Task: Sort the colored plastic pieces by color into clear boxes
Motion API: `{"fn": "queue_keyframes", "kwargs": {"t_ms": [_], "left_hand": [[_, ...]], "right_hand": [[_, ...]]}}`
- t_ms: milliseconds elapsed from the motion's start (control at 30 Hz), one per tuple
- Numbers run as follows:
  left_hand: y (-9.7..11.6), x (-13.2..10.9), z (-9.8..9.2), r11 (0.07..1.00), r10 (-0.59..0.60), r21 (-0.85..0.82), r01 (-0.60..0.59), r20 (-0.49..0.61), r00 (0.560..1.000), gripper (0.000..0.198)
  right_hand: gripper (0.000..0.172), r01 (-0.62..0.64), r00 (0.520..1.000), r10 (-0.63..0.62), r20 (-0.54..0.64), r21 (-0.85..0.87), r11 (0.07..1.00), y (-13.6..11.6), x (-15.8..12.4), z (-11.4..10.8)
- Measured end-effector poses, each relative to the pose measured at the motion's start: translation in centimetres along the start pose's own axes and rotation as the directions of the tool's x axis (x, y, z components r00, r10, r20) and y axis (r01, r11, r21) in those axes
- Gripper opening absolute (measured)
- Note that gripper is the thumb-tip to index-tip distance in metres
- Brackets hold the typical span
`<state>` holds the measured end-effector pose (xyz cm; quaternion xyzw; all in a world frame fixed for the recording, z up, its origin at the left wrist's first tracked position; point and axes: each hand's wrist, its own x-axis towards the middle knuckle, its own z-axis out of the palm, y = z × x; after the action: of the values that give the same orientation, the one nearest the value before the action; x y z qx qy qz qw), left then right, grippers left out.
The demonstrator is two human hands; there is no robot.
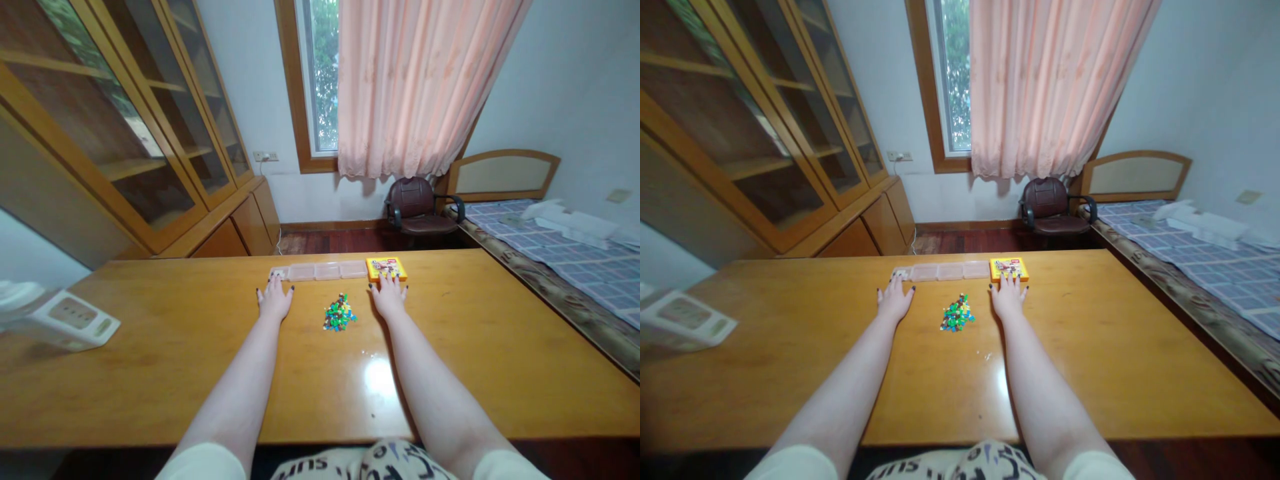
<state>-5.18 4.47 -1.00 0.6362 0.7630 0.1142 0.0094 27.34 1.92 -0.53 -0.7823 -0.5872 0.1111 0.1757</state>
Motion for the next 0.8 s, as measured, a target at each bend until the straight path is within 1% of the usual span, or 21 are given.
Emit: {"fn": "queue_keyframes", "kwargs": {"t_ms": [167, 300, 500, 667, 800], "left_hand": [[0.13, -0.09, -0.09, 1.0, -0.027, 0.013, 0.028, -0.032, 0.999, 0.065], [0.09, 0.18, -0.09, 0.998, -0.045, 0.033, 0.045, 0.003, 0.999, 0.065], [0.13, 0.44, -0.11, 0.998, -0.025, 0.06, 0.022, 0.034, 0.999, 0.064], [0.28, 0.32, -0.15, 0.996, 0.016, 0.083, -0.016, 0.011, 1.0, 0.066], [0.27, 0.22, -0.15, 0.997, 0.043, 0.059, -0.044, 0.01, 0.999, 0.064]], "right_hand": [[0.058, -0.008, 1.0, 0.008, -0.002, 0.015, 1.0, -0.01, -0.06, 0.0], [0.06, 0.012, 1.0, -0.012, -0.001, 0.011, 1.0, 0.04, 0.02, 0.17], [0.06, 0.012, 1.0, -0.012, -0.008, -0.003, 1.0, 0.04, 0.12, 0.3], [0.059, 0.013, 1.0, -0.013, 0.003, 0.016, 1.0, 0.29, 0.33, 0.4], [0.06, 0.021, 1.0, -0.021, 0.0, 0.007, 1.0, 0.39, 0.41, 0.5]]}}
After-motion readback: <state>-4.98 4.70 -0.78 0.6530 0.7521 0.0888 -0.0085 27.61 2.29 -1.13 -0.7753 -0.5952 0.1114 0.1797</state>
